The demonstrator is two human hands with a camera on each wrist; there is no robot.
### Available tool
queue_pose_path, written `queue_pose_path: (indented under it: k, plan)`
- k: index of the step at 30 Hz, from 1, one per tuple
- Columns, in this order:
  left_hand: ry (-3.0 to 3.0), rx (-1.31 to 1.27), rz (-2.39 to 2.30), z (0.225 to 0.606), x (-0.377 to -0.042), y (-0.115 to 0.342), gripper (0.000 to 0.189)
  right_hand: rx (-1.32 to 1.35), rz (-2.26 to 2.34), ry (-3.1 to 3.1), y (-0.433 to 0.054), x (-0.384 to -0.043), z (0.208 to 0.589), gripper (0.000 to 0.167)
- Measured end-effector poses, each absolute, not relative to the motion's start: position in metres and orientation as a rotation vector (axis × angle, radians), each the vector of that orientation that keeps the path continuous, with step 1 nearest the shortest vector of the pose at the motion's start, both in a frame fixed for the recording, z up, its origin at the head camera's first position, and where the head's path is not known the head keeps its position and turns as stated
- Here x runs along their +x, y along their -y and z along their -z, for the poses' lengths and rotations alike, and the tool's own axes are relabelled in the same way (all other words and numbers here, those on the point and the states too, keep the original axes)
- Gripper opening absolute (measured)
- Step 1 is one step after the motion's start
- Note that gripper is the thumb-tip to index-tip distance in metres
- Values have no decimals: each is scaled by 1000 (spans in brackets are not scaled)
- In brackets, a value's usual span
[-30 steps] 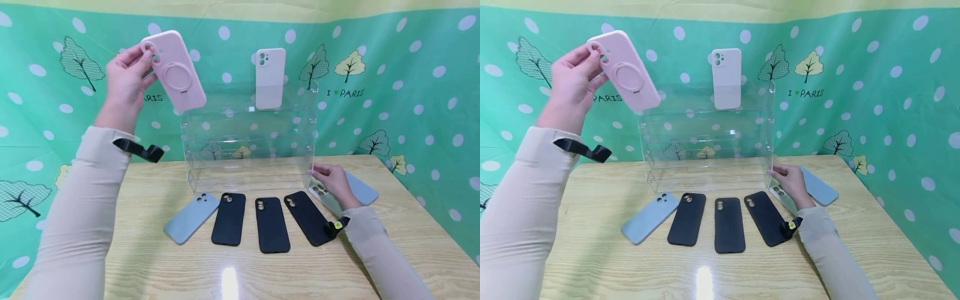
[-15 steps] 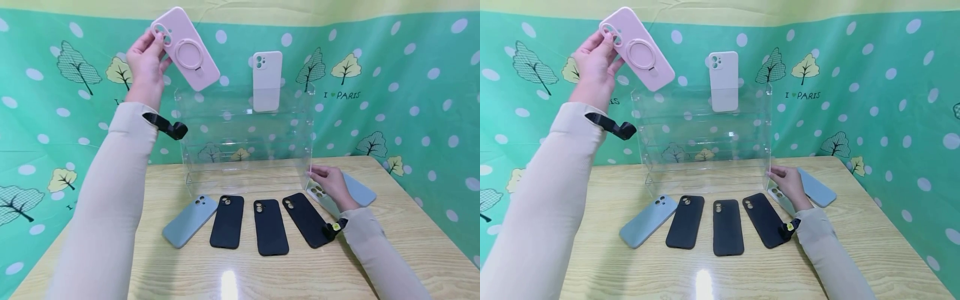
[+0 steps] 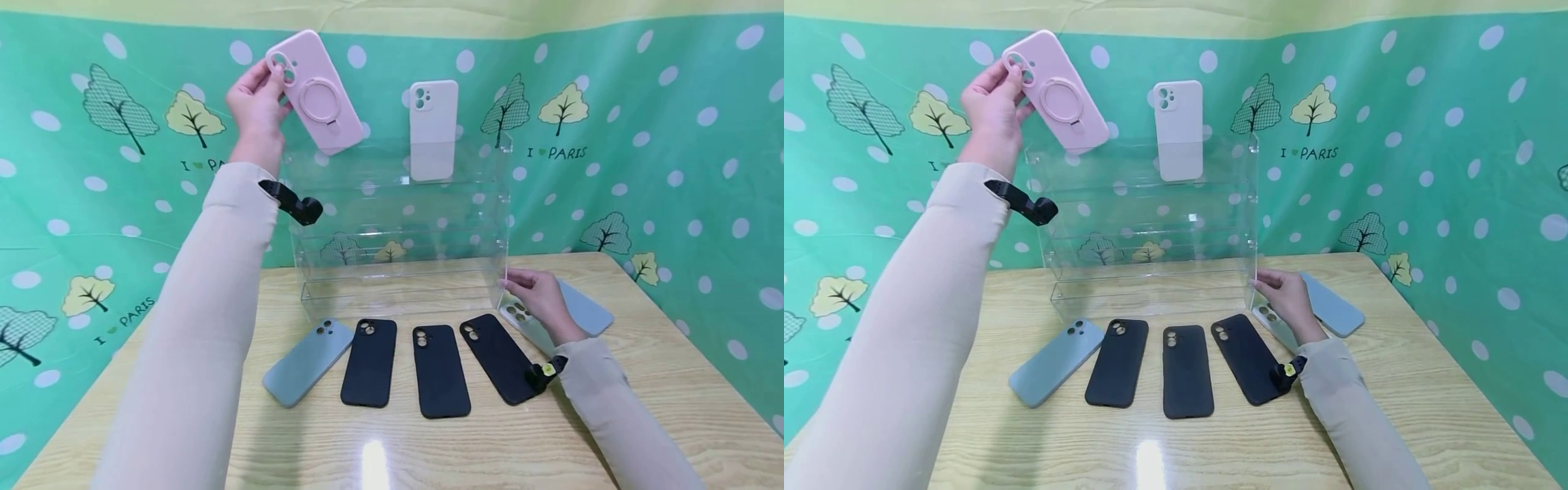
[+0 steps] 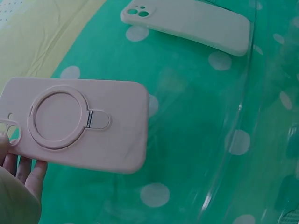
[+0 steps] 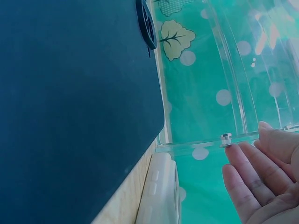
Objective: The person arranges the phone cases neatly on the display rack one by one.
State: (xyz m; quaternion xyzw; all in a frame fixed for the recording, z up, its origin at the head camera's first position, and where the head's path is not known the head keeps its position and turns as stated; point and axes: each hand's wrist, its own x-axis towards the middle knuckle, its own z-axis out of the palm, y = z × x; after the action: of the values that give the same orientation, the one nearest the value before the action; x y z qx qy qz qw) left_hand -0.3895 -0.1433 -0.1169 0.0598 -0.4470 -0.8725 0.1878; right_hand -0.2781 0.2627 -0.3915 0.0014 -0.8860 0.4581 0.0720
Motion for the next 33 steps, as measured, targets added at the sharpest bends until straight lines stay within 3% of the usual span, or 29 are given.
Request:
queue_pose_path:
  k: [23,33]
  plan:
    - [1858,203,2201,136,-398,127,24,-22,-1392,2662,-263,-276,390,44]
    - [1806,245,2224,139,-398,127,29,-14,-1411,2657,-262,-279,390,44]
